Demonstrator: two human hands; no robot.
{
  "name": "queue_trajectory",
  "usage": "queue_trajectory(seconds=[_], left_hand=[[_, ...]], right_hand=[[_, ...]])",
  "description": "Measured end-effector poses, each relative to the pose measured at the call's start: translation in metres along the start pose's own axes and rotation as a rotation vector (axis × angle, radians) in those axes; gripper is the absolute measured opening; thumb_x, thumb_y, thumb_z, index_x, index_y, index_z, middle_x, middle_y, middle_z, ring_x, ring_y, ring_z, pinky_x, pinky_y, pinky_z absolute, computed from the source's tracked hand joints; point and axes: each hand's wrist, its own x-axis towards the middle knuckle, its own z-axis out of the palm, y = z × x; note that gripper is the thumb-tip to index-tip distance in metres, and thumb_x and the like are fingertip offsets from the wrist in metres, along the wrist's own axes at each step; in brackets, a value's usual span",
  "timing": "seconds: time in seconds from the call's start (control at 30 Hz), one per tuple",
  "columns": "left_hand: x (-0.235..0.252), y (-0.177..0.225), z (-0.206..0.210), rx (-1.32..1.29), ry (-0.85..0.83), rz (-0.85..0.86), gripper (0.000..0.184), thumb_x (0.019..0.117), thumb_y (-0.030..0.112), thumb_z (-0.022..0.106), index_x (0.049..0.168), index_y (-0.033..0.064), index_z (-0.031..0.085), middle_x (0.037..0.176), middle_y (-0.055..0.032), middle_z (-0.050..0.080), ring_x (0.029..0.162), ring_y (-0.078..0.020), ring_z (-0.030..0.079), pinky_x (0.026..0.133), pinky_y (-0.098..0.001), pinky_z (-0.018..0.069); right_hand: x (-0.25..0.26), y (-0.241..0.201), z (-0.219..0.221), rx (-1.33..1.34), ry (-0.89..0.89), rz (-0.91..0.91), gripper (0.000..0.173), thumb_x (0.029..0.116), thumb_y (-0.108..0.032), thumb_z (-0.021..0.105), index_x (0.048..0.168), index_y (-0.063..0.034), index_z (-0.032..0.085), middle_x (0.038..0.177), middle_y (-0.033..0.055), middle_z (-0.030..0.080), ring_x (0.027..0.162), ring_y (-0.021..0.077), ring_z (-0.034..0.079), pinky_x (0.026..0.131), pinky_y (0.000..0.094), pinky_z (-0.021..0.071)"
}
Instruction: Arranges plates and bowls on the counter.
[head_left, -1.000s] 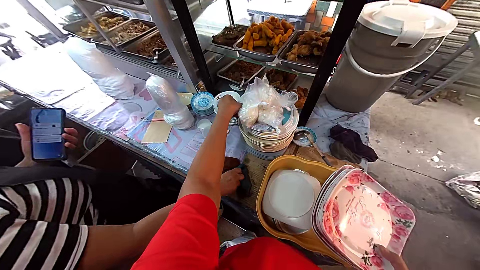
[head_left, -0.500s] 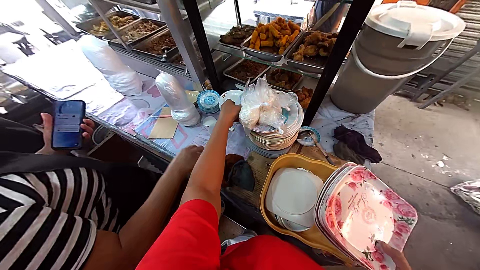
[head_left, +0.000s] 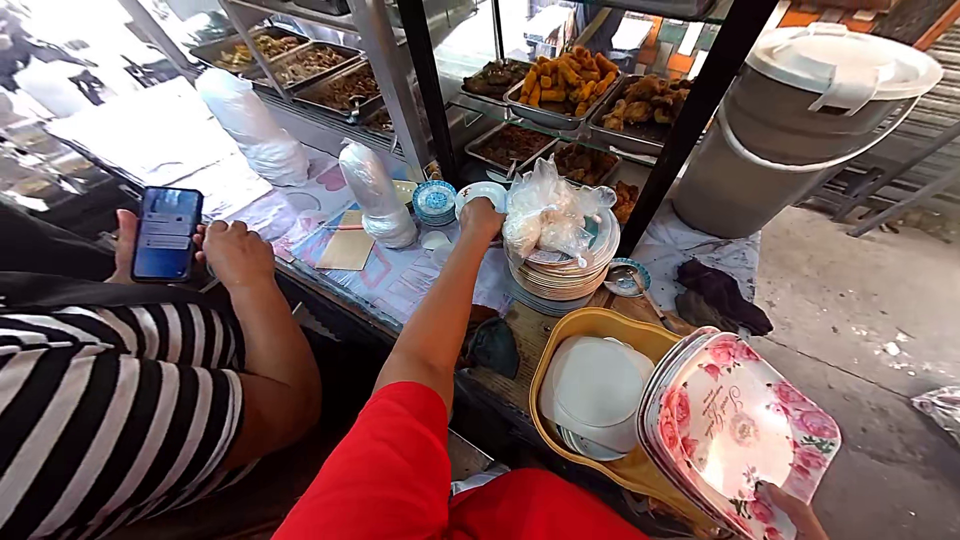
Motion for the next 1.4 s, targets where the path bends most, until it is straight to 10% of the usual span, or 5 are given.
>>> queue_trajectory(seconds=[0.77,1.17,1.4], left_hand=[[-0.002,0.037,-0.001,0.082,-0.045,-0.079,0.051,0.0944,0.037,0.067,0.116,-0.0087,0.065,0.131,-0.0302,0.061,0.127,-0.0434,0.058,0.1,-0.0641,0.0461],[-0.011,-0.013,0.02,-0.745,-0.095,-0.059,0.045,0.1044,0.018,0.051,0.144,0.0008,0.039,0.115,-0.0212,0.063,0.079,-0.0238,0.067,0.067,-0.0381,0.0583],[-0.03,-0.026,0.035,-1.214,-0.014,-0.004,0.028,0.1046,0.011,0.048,0.131,0.0022,0.044,0.094,-0.0114,0.062,0.065,-0.0149,0.061,0.053,-0.0285,0.0521]], right_hand=[[-0.003,0.009,0.002,-0.016,0.041,-0.027,0.037,0.0932,-0.001,0.036,0.125,-0.0161,0.045,0.098,-0.0069,0.074,0.086,0.0026,0.073,0.073,0.0241,0.0636],[-0.002,0.005,0.002,-0.048,-0.089,-0.101,0.035,0.0951,0.002,0.031,0.111,-0.0145,0.058,0.093,-0.0082,0.076,0.086,-0.0007,0.073,0.078,0.0194,0.0618],[0.015,0.005,-0.032,-0.095,-0.379,-0.07,0.025,0.0995,-0.005,0.038,0.104,0.0004,0.062,0.097,0.0027,0.075,0.092,0.0041,0.072,0.084,0.0197,0.0583]])
